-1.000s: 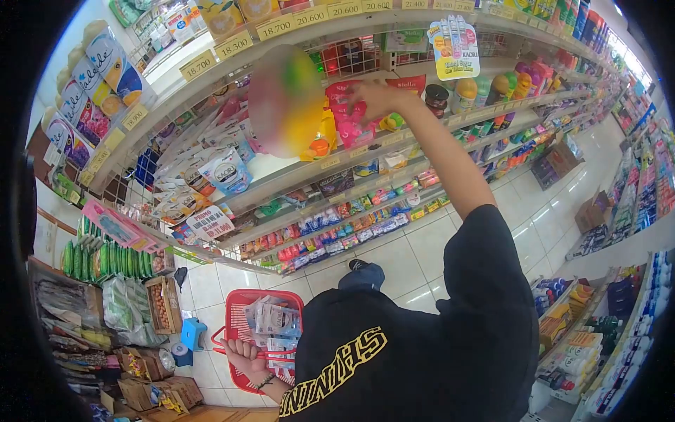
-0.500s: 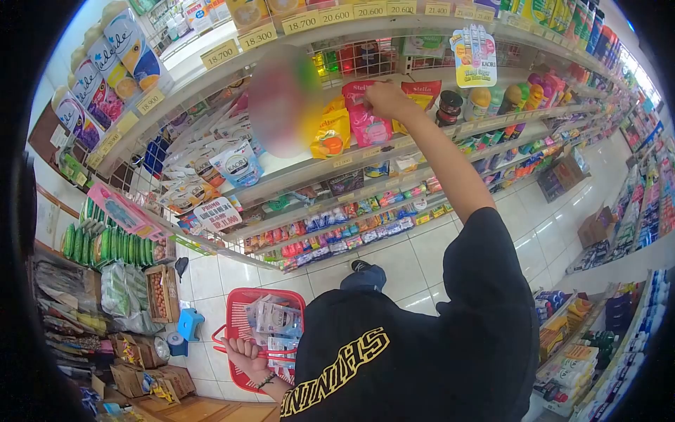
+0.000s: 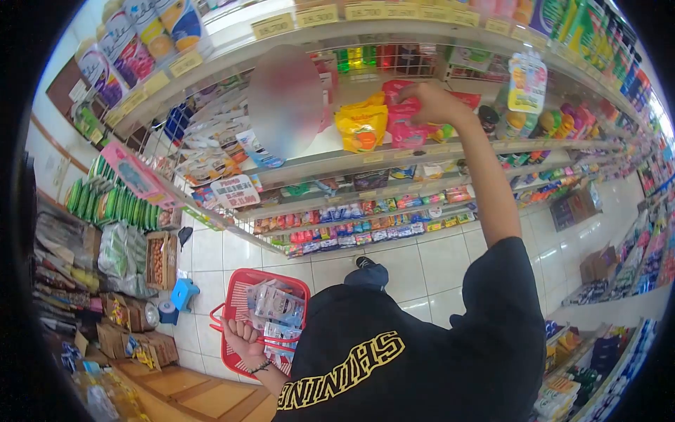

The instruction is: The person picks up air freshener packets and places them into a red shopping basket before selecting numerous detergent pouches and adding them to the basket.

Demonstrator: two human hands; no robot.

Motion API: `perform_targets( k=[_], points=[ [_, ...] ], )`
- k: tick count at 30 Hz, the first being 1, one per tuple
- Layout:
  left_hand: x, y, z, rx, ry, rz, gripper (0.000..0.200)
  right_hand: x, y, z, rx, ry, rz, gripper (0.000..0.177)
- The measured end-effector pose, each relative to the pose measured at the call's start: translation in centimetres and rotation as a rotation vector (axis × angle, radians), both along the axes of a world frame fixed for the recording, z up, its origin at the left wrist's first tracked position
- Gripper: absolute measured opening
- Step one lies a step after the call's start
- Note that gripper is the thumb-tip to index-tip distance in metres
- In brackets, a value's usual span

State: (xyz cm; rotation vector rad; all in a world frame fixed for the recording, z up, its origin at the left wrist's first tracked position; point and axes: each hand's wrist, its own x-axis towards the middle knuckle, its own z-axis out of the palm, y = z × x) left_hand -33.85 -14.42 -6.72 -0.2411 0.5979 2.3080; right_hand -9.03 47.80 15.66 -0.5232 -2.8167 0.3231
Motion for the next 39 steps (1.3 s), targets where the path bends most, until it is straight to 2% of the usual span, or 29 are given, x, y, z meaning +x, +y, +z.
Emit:
perform_targets(
  k=[4,6,9,11,13,15,19,21,22,24,28,30,32,34,35,36,38,39],
  points=[
    [-0.1,0.2,0.1,0.013,-0.030,-0.017,0.056,-1.2,-3.2,2.3,0.066,0.082,-0.024,0.047],
    [0.0,0.1,0.1,0.009,-0.019,-0.012,0.056,-2.2,-4.5,2.4,0.194,0.225,-0.009,0.042],
    [0.1,0.2,0.2,-0.004,0.010,-0.020,0.057,-4.7,-8.3,2.9,0.108,0.344,0.061,0.037],
    [0.2,0.5,0.4,-0.024,0.003,0.000,0.057,-7.7,-11.0,1.0,-0.115,0.462,0.116,0.042],
    [0.2,0.4,0.2,-0.022,0.007,0.005,0.057,-11.8,-12.6,-2.9,-0.353,0.465,0.045,0.052],
    [0.2,0.3,0.0,-0.009,0.015,-0.001,0.057,-16.4,-12.3,-7.7,-0.358,0.490,0.034,0.069],
    [0.9,0.1,0.7,-0.054,0.027,0.014,0.056,-25.8,-10.0,-15.2,-0.542,0.626,0.006,0.080],
    [1.2,-0.1,1.1,-0.107,0.058,0.013,0.056,-28.7,-10.0,-15.7,-0.881,0.801,0.002,0.078],
    [1.3,-0.2,1.0,-0.110,0.066,0.017,0.056,-28.9,-10.3,-15.4,-0.885,0.807,0.007,0.078],
    [1.7,-0.5,1.0,-0.058,0.047,0.021,0.057,-29.1,-10.7,-14.8,-1.297,0.772,-0.024,0.078],
    [2.4,-0.9,1.5,-0.134,0.089,0.075,0.057,-29.9,-10.7,-14.2,-1.276,0.736,0.035,0.070],
    [2.2,-1.3,1.1,-0.099,0.077,0.084,0.057,-30.2,-11.0,-14.4,-1.168,0.821,-0.001,0.063],
    [2.1,-1.6,0.8,-0.012,0.055,0.069,0.057,-30.1,-11.1,-14.6,-1.200,0.819,-0.008,0.063],
    [2.0,-1.6,0.6,-0.031,0.055,0.091,0.057,-30.0,-11.4,-14.5,-1.116,0.698,-0.050,0.064],
    [1.9,-1.7,0.4,0.013,0.065,0.064,0.057,-30.0,-11.7,-14.5,-1.059,0.740,-0.056,0.055],
    [1.9,-1.7,0.4,0.056,0.075,0.037,0.057,-30.4,-11.4,-15.0,-1.061,0.738,-0.057,0.055],
    [2.0,-1.5,0.6,0.054,0.077,0.036,0.056,-31.4,-10.6,-16.1,-1.131,0.712,-0.108,0.042],
    [2.0,-1.4,0.7,0.045,0.081,0.033,0.056,-31.2,-10.7,-16.0,-1.131,0.710,-0.108,0.042]
  ],
)
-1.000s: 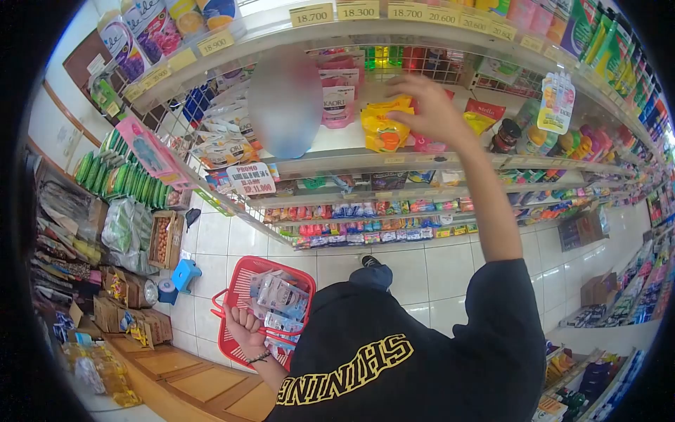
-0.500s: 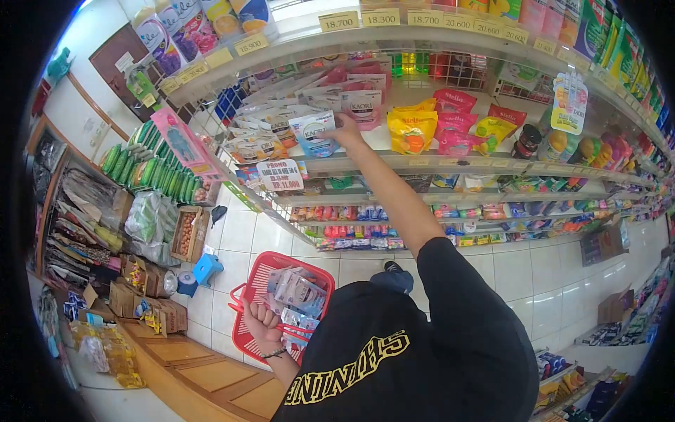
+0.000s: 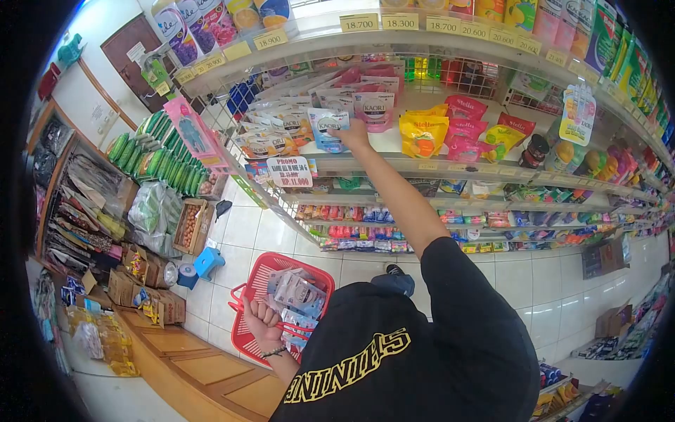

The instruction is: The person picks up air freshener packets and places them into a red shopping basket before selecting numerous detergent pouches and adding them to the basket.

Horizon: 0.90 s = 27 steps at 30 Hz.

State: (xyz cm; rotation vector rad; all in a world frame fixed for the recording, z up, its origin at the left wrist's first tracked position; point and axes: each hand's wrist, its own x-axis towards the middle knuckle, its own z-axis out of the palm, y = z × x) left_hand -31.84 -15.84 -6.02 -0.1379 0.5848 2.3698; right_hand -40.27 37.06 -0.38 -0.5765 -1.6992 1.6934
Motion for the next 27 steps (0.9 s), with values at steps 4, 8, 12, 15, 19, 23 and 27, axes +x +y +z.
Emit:
perform_targets(
  k=[4,8,12,15,19,23,27],
  points=[
    [0.1,0.4,0.6,-0.053,-0.021,0.022,0.056,0.4,1.0,-0.4,0.203,-0.067,-0.130,0.032],
    [-0.5,0.2,-0.2,0.002,-0.020,-0.006,0.056,1.1,0.9,-0.3,0.246,-0.006,-0.217,0.030],
    [-0.4,0.5,0.5,-0.041,-0.022,0.002,0.057,1.6,0.6,0.0,0.322,0.000,-0.285,0.028],
    [-0.4,0.3,0.3,-0.050,-0.024,-0.001,0.057,1.1,1.0,-0.9,0.338,-0.024,-0.230,0.051],
    [-0.8,0.3,-0.2,-0.042,-0.018,-0.004,0.057,-1.0,2.0,-3.2,0.369,-0.128,-0.246,0.102],
    [-0.8,0.4,0.1,-0.022,-0.046,-0.017,0.057,-0.8,0.6,-2.0,0.325,-0.278,-0.272,0.111],
    [-0.7,0.7,0.6,-0.073,-0.028,-0.009,0.057,-1.1,0.4,-1.4,0.377,-0.583,-0.295,0.124]
  ],
)
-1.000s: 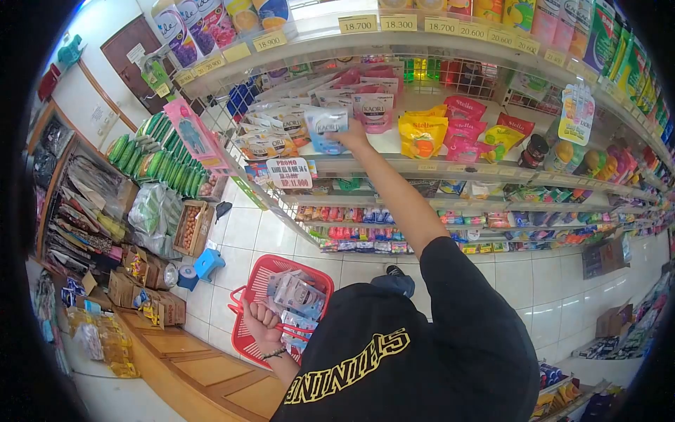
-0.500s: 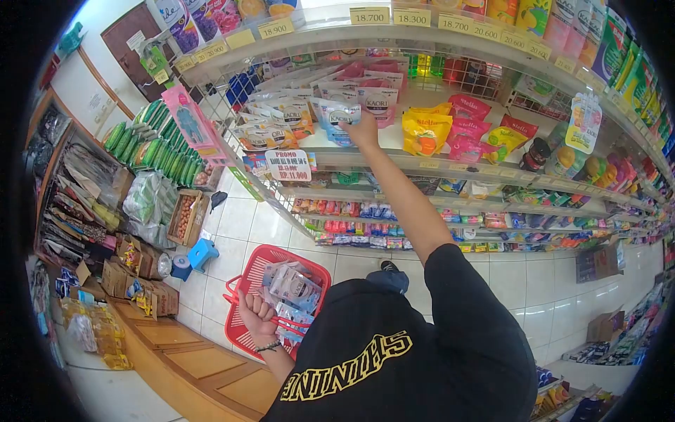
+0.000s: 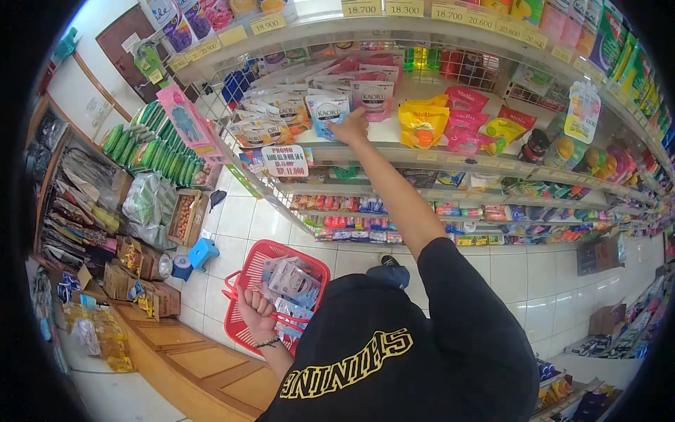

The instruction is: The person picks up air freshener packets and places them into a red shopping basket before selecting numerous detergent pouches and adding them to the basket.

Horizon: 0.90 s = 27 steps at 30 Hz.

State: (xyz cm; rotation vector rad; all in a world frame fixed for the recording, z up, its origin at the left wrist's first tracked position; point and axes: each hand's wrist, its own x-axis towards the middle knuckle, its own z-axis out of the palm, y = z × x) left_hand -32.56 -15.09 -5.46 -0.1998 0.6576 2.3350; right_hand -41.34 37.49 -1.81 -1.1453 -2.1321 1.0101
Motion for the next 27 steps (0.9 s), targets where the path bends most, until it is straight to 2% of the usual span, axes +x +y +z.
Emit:
perform_targets(
  k=[4,7,13,16,18,22,24,25,27],
  points=[
    [-0.1,-0.1,0.1,-0.026,0.015,0.005,0.057,0.8,-0.6,1.0,0.114,-0.098,0.017,0.124],
    [-0.1,-0.2,-0.1,-0.018,0.022,0.002,0.057,2.3,-2.2,2.4,0.103,-0.018,0.029,0.124],
    [-0.3,0.3,0.0,0.002,0.034,-0.024,0.057,5.5,-6.3,4.1,0.240,0.135,-0.030,0.121],
    [-0.2,-0.2,-0.1,-0.038,0.022,-0.007,0.057,7.8,-8.4,6.1,0.309,0.195,0.001,0.114],
    [-0.4,-0.6,-0.4,-0.006,0.033,-0.010,0.057,9.4,-8.6,7.8,0.541,0.322,-0.015,0.106],
    [-0.2,-0.8,-0.3,-0.041,0.019,0.021,0.057,11.4,-5.4,13.2,0.660,0.311,-0.051,0.101],
    [-0.2,-0.7,-0.2,-0.039,-0.005,0.035,0.058,11.5,-2.7,15.7,0.710,0.145,-0.093,0.094],
    [-0.2,-0.8,-0.2,-0.038,-0.005,0.035,0.058,11.8,-1.9,17.1,0.710,0.145,-0.094,0.094],
    [-0.1,-0.9,-0.2,-0.057,-0.026,0.060,0.058,11.9,0.0,19.6,0.670,-0.264,0.040,0.076]
  ],
)
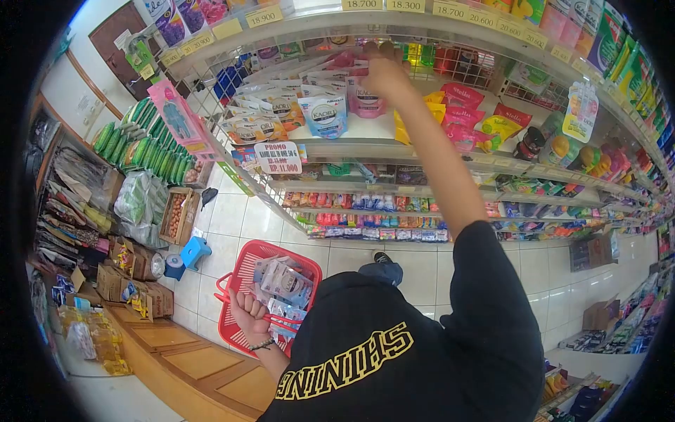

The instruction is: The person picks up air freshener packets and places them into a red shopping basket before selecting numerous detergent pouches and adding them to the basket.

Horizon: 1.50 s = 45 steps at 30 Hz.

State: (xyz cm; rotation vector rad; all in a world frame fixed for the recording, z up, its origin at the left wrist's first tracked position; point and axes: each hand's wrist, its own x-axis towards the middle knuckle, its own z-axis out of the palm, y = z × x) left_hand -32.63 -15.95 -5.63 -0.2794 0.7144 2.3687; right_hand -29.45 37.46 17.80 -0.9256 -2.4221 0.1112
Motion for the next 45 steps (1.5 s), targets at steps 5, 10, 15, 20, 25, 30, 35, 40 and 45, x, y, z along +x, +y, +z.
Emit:
perform_targets(
  k=[5,10,15,20,25,30,35,40,45],
  points=[
    [0.1,-0.2,-0.3,0.065,-0.001,0.003,0.058,-4.7,9.2,-1.4,-0.076,-0.219,0.195,0.050],
    [0.4,-0.2,-0.6,0.047,0.017,0.026,0.057,-7.2,11.9,-3.3,0.025,-0.250,0.386,0.041],
    [0.5,-0.2,-1.0,0.094,0.017,0.021,0.056,-9.0,13.7,-4.0,0.043,-0.220,0.446,0.047],
    [0.7,0.0,-0.9,0.075,-0.019,0.071,0.057,-8.7,12.6,-2.7,-0.176,-0.283,0.453,0.050],
    [0.7,0.9,-0.5,0.066,-0.037,0.129,0.057,-11.6,16.3,-5.2,-0.067,-0.433,0.445,0.045],
    [0.2,2.4,0.0,0.074,-0.032,0.119,0.057,-11.0,15.1,-4.0,-0.152,-0.367,0.505,0.039],
    [-0.4,3.1,-0.3,0.099,-0.003,0.095,0.058,-8.8,12.5,-2.0,-0.359,-0.093,0.692,0.039],
    [-0.9,4.0,0.2,0.066,0.001,0.107,0.058,-9.3,13.2,-2.1,-0.172,-0.293,0.631,0.040],
    [-1.1,4.4,2.7,-0.133,-0.118,0.174,0.058,-10.9,15.8,-3.4,0.082,-0.266,1.009,0.043]
  ],
)
